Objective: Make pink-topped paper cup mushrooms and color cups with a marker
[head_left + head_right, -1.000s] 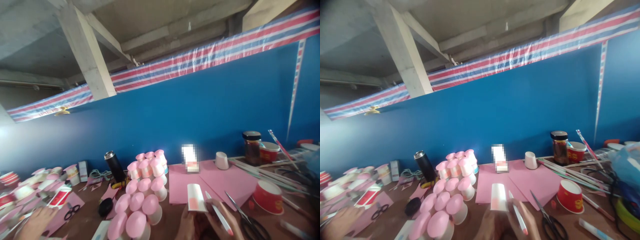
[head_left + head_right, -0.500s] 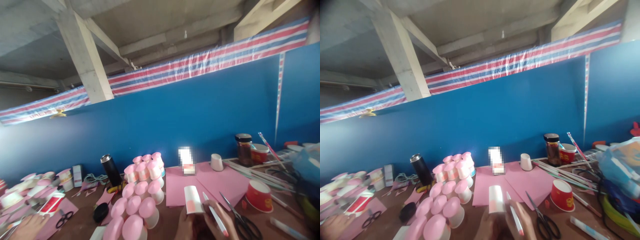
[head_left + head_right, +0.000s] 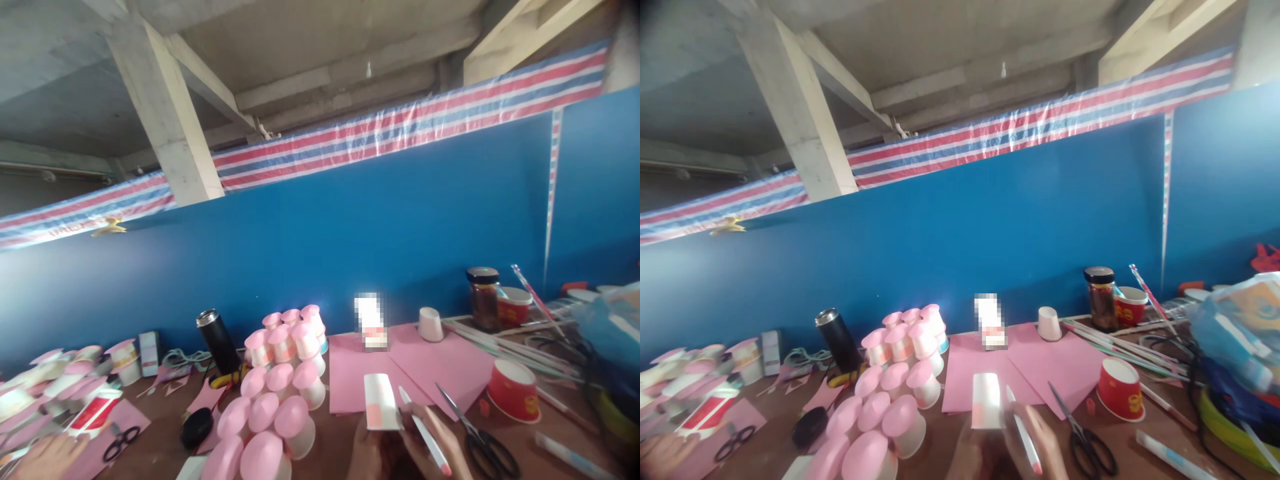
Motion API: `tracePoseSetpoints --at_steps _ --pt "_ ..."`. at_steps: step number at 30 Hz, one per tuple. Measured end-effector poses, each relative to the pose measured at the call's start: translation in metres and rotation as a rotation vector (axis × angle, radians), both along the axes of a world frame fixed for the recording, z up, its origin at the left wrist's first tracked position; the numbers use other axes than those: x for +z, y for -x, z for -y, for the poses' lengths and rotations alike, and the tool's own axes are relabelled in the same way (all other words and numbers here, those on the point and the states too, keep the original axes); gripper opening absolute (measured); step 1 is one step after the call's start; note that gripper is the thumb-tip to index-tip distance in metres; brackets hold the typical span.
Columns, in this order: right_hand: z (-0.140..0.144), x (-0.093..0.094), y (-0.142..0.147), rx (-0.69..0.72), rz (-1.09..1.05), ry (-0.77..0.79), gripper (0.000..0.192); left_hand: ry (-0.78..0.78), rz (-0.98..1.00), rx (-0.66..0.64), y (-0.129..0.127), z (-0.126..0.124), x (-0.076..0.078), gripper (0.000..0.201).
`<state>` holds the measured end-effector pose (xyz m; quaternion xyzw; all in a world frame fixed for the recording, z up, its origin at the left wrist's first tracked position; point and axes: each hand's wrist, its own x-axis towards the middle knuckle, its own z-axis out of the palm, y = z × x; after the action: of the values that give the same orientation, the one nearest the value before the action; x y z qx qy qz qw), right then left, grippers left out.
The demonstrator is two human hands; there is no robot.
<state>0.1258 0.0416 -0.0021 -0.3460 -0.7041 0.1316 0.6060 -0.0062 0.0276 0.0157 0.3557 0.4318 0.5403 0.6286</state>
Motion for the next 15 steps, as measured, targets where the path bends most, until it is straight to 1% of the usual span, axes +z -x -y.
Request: tracePoseSetpoints --at_steps 5,8,11,15 --pt "0.000 0.000 0.001 -0.019 0.007 0.013 0.019 0.025 -0.042 -0.003 -0.005 -0.002 0.000 0.027" --pt "0.000 0.002 0.001 -0.034 0.024 0.021 0.016 0.036 -0.090 0.001 -0.005 -0.001 0.004 0.027" --pt "0.000 0.002 -0.001 -0.042 0.032 0.024 0.016 0.025 -0.145 0.046 -0.003 0.004 0.010 0.032" --pt "0.001 0.002 -0.001 -0.040 0.032 0.022 0.017 -0.006 -0.212 0.138 0.000 0.012 0.017 0.021"
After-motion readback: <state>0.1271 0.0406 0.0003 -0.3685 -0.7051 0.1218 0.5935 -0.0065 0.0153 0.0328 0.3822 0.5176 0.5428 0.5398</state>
